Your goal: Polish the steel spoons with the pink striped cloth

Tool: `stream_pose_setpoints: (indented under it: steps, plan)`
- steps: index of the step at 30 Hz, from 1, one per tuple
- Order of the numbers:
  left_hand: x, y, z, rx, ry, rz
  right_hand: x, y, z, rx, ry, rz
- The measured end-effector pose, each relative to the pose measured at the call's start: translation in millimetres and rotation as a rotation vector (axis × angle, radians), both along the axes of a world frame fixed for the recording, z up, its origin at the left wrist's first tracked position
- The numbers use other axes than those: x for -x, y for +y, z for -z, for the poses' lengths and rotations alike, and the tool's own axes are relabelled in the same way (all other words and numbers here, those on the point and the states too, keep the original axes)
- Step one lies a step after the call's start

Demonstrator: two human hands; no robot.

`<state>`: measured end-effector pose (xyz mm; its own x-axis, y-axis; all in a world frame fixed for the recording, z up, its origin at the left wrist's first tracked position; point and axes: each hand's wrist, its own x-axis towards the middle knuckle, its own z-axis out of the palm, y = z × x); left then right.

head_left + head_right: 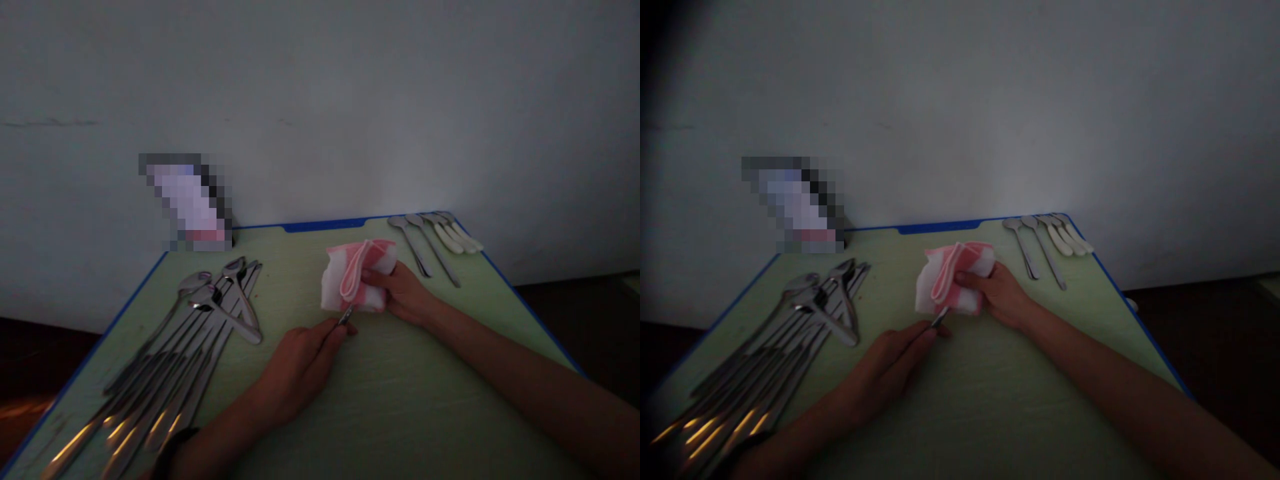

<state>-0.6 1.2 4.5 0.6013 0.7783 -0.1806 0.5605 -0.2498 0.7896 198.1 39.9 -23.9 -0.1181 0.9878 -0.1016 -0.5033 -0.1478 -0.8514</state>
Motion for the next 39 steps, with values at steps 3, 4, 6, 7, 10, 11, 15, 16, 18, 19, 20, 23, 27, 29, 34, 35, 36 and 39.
stream_pose_setpoints:
  steps: [3, 4, 6, 7, 10, 11, 15, 16, 18, 19, 20, 23, 27, 29, 34, 35, 36, 39]
  plan:
    - [0.0, 1.5, 1.6, 0.165, -0.127, -0.077, -1.8, 1.6, -1.9, 0.08, 0.118, 0.002]
    - [0.0, 2.0, 2.4, 0.193, -0.154, -0.102, -2.0, 1.9, -2.4, 0.098, 0.146, 0.002]
    - [0.3, 2.6, 3.3, 0.206, -0.171, -0.126, -1.2, 1.5, -3.1, 0.098, 0.15, -0.006]
    - [0.5, 2.7, 3.3, 0.194, -0.161, -0.117, -0.3, 0.9, -3.2, 0.083, 0.129, -0.012]
    - [1.2, 1.6, 2.0, 0.101, -0.094, -0.04, 2.4, -1.7, -3.2, 0.017, 0.058, -0.024]
    - [1.3, 1.1, 1.4, 0.055, -0.069, -0.018, 2.9, -2.5, -3.0, 0.003, 0.039, -0.024]
    - [1.0, -0.8, 0.8, -0.103, -0.01, 0.003, 2.8, -3.8, -1.0, -0.018, -0.032, -0.003]
    - [0.8, -1.2, 0.9, -0.121, 0.0, 0.01, 2.4, -3.8, -0.1, -0.025, -0.048, 0.001]
    - [0.5, -1.7, 0.9, -0.14, 0.025, 0.03, 1.7, -3.6, 1.6, -0.043, -0.075, 0.005]
    - [0.4, -1.7, 0.6, -0.143, 0.036, 0.041, 1.6, -3.5, 2.3, -0.053, -0.085, 0.006]
    - [0.4, -1.7, 0.3, -0.141, 0.043, 0.05, 1.6, -3.5, 2.7, -0.059, -0.091, 0.007]
    - [1.0, -0.5, 0.0, -0.108, 0.014, 0.045, 2.7, -3.9, 1.9, -0.046, -0.088, 0.011]
    - [3.7, 2.1, 3.5, -0.008, -0.08, -0.009, 4.8, -4.7, -1.4, -0.002, -0.065, 0.007]
    - [5.0, 3.0, 5.7, 0.095, -0.12, -0.025, 5.0, -4.8, -1.3, 0.015, -0.041, 0.022]
    - [5.2, 4.2, 4.9, 0.239, -0.172, -0.036, 2.2, -4.4, 5.5, -0.017, -0.092, 0.024]
    - [5.1, 4.4, 4.0, 0.238, -0.169, -0.035, 1.7, -4.6, 6.6, -0.037, -0.126, 0.018]
    - [5.0, 4.7, 3.1, 0.238, -0.163, -0.031, 1.2, -4.8, 7.3, -0.056, -0.162, 0.014]
    - [5.3, 5.2, 1.7, 0.236, -0.15, -0.022, 0.7, -6.4, 5.9, -0.107, -0.263, 0.003]
